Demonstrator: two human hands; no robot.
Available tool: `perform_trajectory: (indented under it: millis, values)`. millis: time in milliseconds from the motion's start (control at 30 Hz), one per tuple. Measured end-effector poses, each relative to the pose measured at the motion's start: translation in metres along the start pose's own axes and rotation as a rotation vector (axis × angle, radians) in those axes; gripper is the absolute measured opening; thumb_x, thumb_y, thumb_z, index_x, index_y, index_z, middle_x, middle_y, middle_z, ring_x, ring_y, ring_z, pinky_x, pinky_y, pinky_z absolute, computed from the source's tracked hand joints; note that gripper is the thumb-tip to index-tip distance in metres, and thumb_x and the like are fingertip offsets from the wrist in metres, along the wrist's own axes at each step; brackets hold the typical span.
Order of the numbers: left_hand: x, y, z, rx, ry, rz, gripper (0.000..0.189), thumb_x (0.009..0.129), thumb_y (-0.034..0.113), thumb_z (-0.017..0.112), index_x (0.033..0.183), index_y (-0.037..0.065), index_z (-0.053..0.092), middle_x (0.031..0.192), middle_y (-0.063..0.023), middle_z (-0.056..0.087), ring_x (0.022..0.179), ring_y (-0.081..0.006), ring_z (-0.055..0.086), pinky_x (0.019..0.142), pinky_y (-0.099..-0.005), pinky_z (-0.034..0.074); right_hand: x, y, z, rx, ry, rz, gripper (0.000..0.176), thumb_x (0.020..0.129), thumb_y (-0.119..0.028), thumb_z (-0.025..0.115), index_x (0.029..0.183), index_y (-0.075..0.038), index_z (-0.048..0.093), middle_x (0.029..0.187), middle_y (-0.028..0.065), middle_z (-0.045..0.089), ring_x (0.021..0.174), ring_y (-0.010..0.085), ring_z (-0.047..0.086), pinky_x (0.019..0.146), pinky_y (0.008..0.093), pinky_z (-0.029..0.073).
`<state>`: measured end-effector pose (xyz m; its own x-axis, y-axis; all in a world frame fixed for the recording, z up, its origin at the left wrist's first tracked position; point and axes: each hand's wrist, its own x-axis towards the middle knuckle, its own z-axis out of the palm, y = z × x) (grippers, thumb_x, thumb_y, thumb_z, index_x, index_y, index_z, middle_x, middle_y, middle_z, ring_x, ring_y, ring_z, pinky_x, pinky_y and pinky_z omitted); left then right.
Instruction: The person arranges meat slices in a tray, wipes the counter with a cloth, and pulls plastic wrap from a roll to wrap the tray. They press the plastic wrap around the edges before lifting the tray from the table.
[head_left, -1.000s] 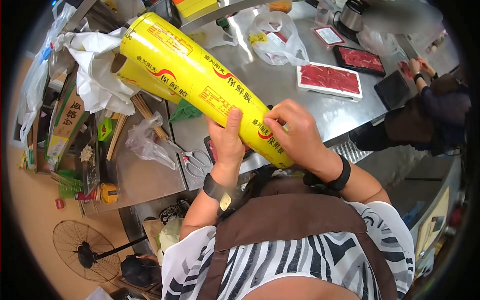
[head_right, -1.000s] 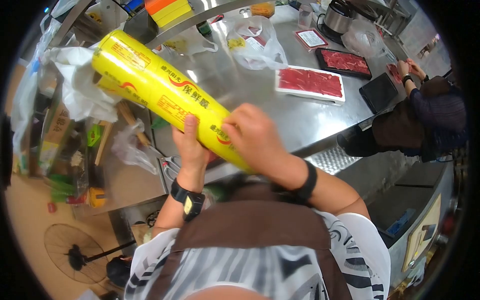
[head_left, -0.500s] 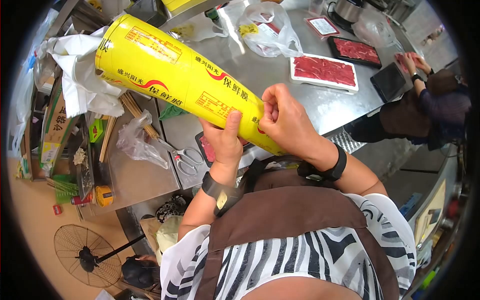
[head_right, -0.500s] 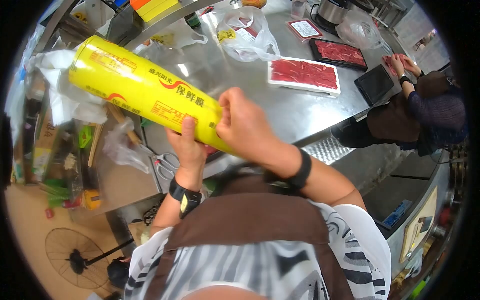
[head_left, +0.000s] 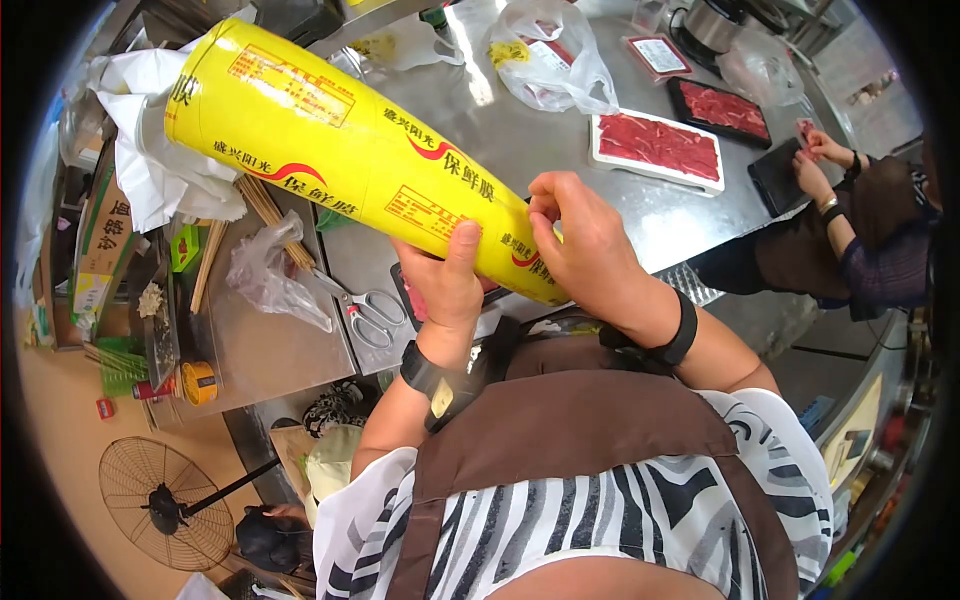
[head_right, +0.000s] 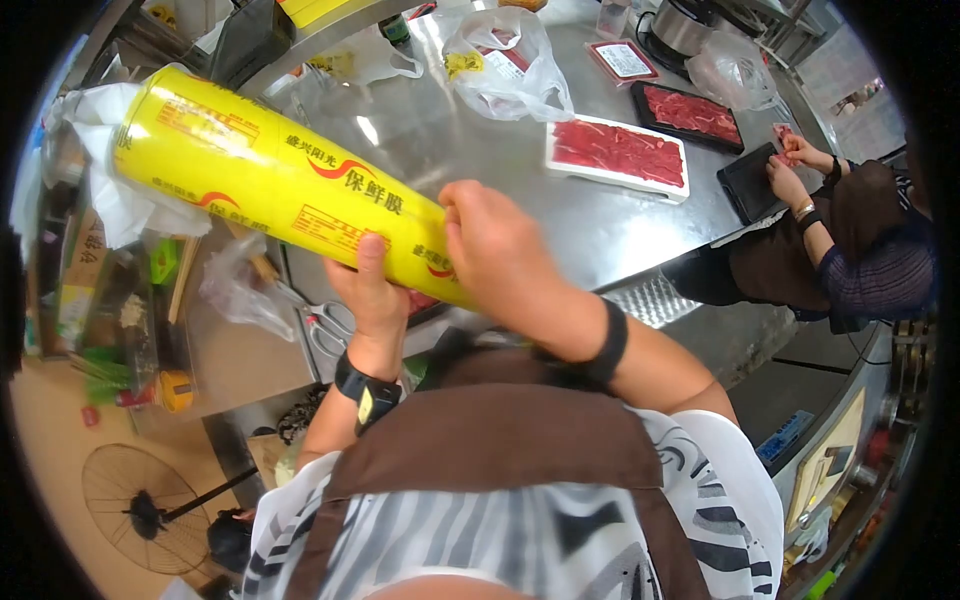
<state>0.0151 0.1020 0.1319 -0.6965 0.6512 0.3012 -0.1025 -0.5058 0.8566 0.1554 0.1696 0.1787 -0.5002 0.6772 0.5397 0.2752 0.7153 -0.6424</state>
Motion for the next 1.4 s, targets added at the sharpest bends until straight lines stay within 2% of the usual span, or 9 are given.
perform_trajectory:
  millis: [133,200,267,367,533,800,933,1000,1400]
  values:
    - [-0.004,-0.003,-0.005,0.032,-0.030,-0.087,0.068,0.081,0.020,0.079,0.131,0.003,0.036,0.120,-0.0094,0.055,0.108,-0.0180,0.056,0.097,-0.0333,0.045,0.001,0.001,0.003,0.018,-0.011,0.003,0.027,0.079,0.008,0.064,0.103,0.001,0.052,0.083,0.0117,0.061,0.074,0.0232,0.064,0.068,0.0330,0.052]
    - [-0.004,-0.005,-0.007,0.037,-0.004,-0.087,0.070,0.080,0.020,0.080,0.132,0.003,0.035,0.120,-0.0092,0.055,0.108,-0.0176,0.055,0.096,-0.0329,0.045,0.005,-0.013,-0.006,0.307,-0.186,0.169,0.029,0.078,0.007,0.064,0.104,0.001,0.052,0.085,0.0117,0.059,0.074,0.0222,0.061,0.069,0.0309,0.050]
    - [-0.007,-0.009,-0.011,0.003,-0.061,-0.178,0.072,0.080,0.019,0.081,0.133,0.003,0.034,0.120,-0.0091,0.055,0.108,-0.0174,0.055,0.097,-0.0326,0.045,0.019,-0.014,-0.003,0.364,-0.143,0.125,0.028,0.079,0.004,0.065,0.104,0.001,0.054,0.090,0.0120,0.059,0.078,0.0216,0.059,0.072,0.0301,0.049]
    - [-0.014,-0.015,-0.009,-0.025,-0.044,-0.169,0.075,0.079,0.020,0.082,0.134,0.003,0.034,0.124,-0.0091,0.053,0.112,-0.0183,0.054,0.098,-0.0332,0.044,0.056,-0.023,-0.006,0.203,-0.025,-0.153,0.029,0.081,-0.006,0.070,0.107,0.002,0.060,0.099,0.0127,0.061,0.086,0.0223,0.060,0.074,0.0318,0.050]
    - [-0.021,-0.006,-0.001,0.116,-0.074,-0.120,0.076,0.078,0.021,0.083,0.134,0.003,0.034,0.125,-0.0100,0.052,0.113,-0.0200,0.055,0.097,-0.0340,0.045,0.090,-0.041,-0.001,0.085,-0.009,-0.274,0.031,0.080,-0.009,0.072,0.107,0.002,0.061,0.096,0.0115,0.062,0.084,0.0220,0.061,0.072,0.0319,0.051]
    - [-0.029,0.000,-0.008,0.006,-0.190,-0.279,0.071,0.076,0.016,0.082,0.130,0.002,0.038,0.118,-0.0104,0.056,0.107,-0.0205,0.059,0.093,-0.0352,0.049,0.091,-0.033,0.011,0.053,-0.054,-0.152,0.012,0.080,-0.001,0.067,0.091,0.002,0.062,0.085,0.0113,0.061,0.072,0.0203,0.062,0.063,0.0301,0.051]
    - [-0.028,0.000,-0.010,0.093,-0.239,-0.241,0.073,0.074,0.013,0.084,0.130,0.002,0.038,0.120,-0.0103,0.055,0.109,-0.0211,0.059,0.094,-0.0360,0.048,0.093,-0.040,0.008,0.055,-0.035,-0.121,0.015,0.082,-0.001,0.066,0.096,0.001,0.061,0.088,0.0099,0.062,0.073,0.0192,0.062,0.066,0.0296,0.051]
    - [-0.028,-0.004,-0.010,0.128,-0.236,-0.210,0.076,0.073,0.011,0.084,0.131,0.002,0.036,0.122,-0.0103,0.053,0.110,-0.0211,0.058,0.094,-0.0363,0.048,0.096,-0.056,0.005,0.149,0.125,-0.160,0.023,0.082,-0.002,0.068,0.103,0.001,0.058,0.092,0.0084,0.062,0.075,0.0182,0.062,0.068,0.0288,0.052]
    - [-0.028,0.002,-0.001,0.176,-0.230,-0.162,0.080,0.072,0.010,0.085,0.131,0.002,0.032,0.121,-0.0114,0.051,0.110,-0.0212,0.057,0.093,-0.0352,0.049,0.082,-0.060,0.017,0.196,0.060,0.064,0.030,0.081,-0.003,0.073,0.106,0.001,0.056,0.091,0.0088,0.063,0.077,0.0147,0.062,0.069,0.0270,0.052]
